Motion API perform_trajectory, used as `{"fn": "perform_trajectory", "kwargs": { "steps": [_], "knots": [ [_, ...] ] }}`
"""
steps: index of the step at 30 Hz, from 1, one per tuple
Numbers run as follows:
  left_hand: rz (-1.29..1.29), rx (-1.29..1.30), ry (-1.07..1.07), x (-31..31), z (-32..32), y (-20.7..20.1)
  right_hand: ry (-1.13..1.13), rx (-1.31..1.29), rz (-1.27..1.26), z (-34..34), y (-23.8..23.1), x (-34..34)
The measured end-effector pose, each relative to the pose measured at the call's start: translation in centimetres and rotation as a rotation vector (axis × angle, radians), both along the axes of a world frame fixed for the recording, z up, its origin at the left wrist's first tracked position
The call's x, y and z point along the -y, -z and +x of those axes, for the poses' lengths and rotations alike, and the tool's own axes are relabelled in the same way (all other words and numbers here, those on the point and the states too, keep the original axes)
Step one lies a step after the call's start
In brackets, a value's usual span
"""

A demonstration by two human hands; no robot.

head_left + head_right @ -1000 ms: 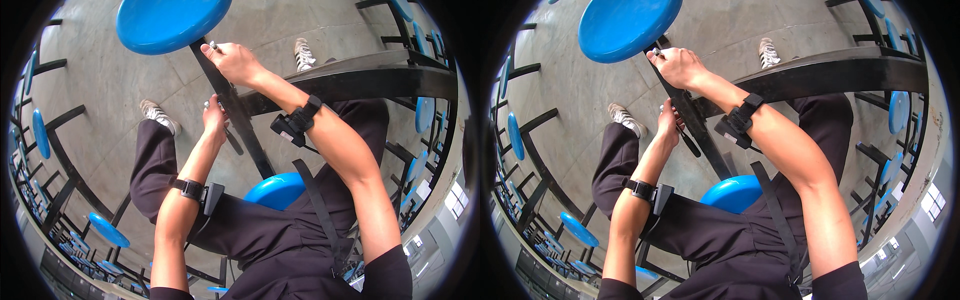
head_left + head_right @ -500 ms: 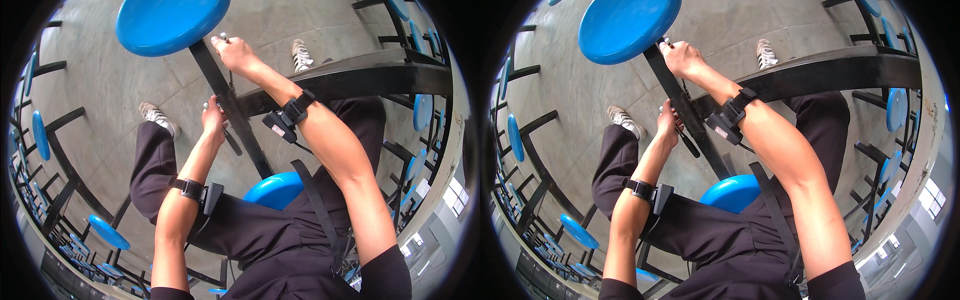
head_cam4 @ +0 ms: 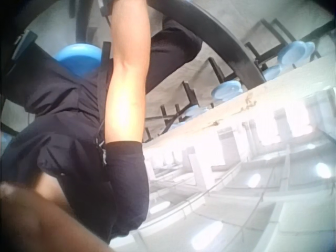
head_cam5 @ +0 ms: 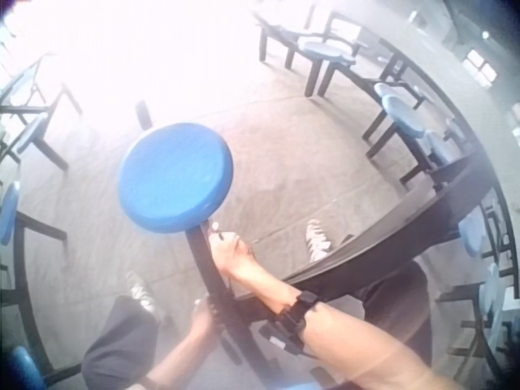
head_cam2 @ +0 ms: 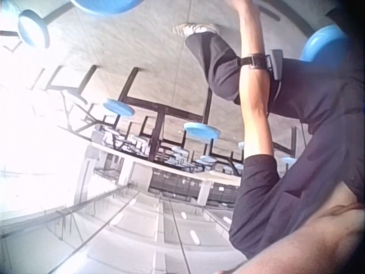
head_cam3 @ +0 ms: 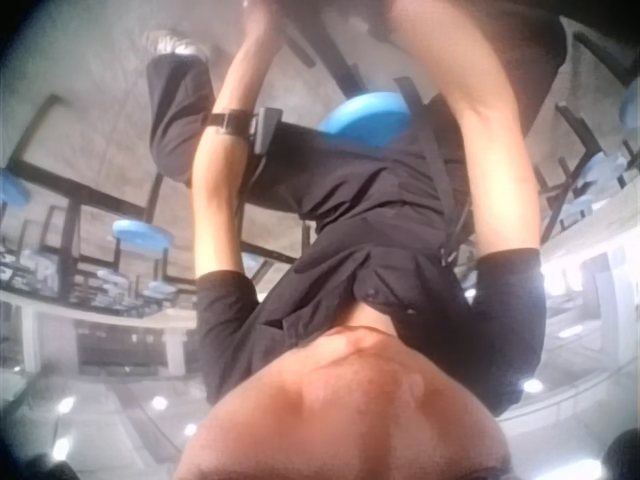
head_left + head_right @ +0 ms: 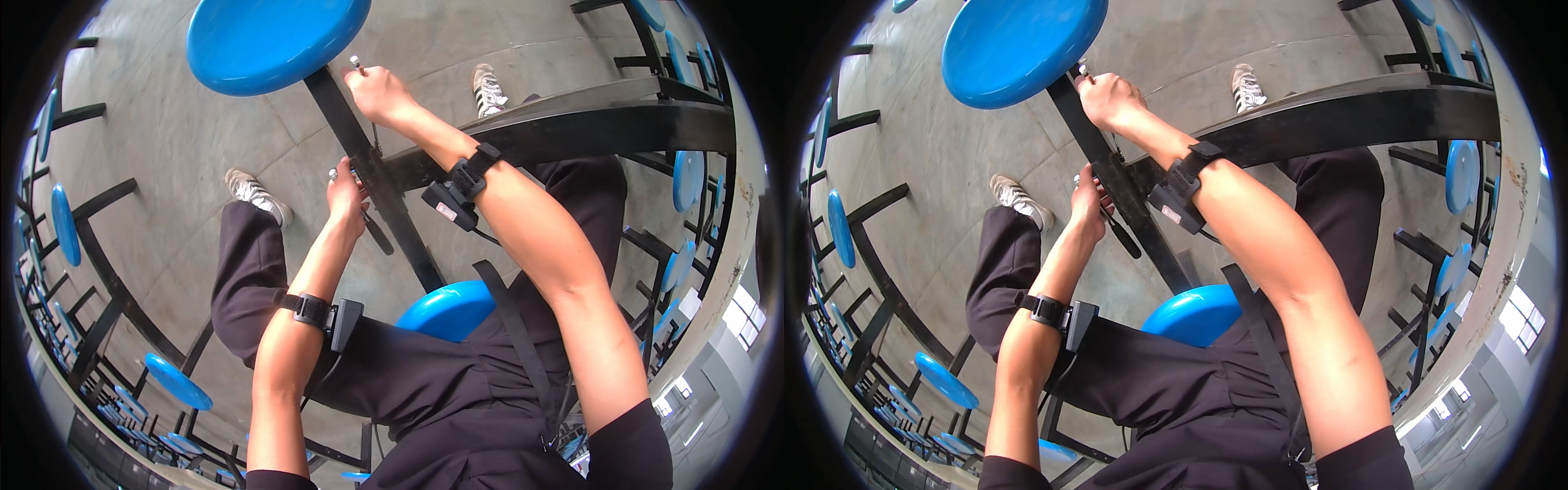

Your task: The person tightens bolts and nuts on a dining table and stool structural assembly by hand and using a combination wrench.

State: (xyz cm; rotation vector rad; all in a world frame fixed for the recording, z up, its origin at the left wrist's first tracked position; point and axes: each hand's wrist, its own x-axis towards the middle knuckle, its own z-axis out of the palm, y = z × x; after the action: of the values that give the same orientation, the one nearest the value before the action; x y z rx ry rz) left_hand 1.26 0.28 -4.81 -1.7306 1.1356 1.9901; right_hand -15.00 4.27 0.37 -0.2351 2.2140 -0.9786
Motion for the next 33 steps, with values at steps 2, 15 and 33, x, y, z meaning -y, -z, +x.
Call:
{"fn": "perform_trajectory", "kwargs": {
  "steps": [2,15,33],
  "knots": [
    [0.013,0.020,0.005,0.3,0.1,0.4,-0.022,0.020,0.000,-0.4,1.0,0.6],
    [0.028,0.005,-0.015,-0.2,-0.2,0.7,-0.069,-0.062,0.056,0.6,1.5,1.5],
    [0.023,0.006,-0.054,-0.2,-0.4,0.3,-0.457,-0.701,-0.495,13.6,1.6,-11.2]
  ]
}}
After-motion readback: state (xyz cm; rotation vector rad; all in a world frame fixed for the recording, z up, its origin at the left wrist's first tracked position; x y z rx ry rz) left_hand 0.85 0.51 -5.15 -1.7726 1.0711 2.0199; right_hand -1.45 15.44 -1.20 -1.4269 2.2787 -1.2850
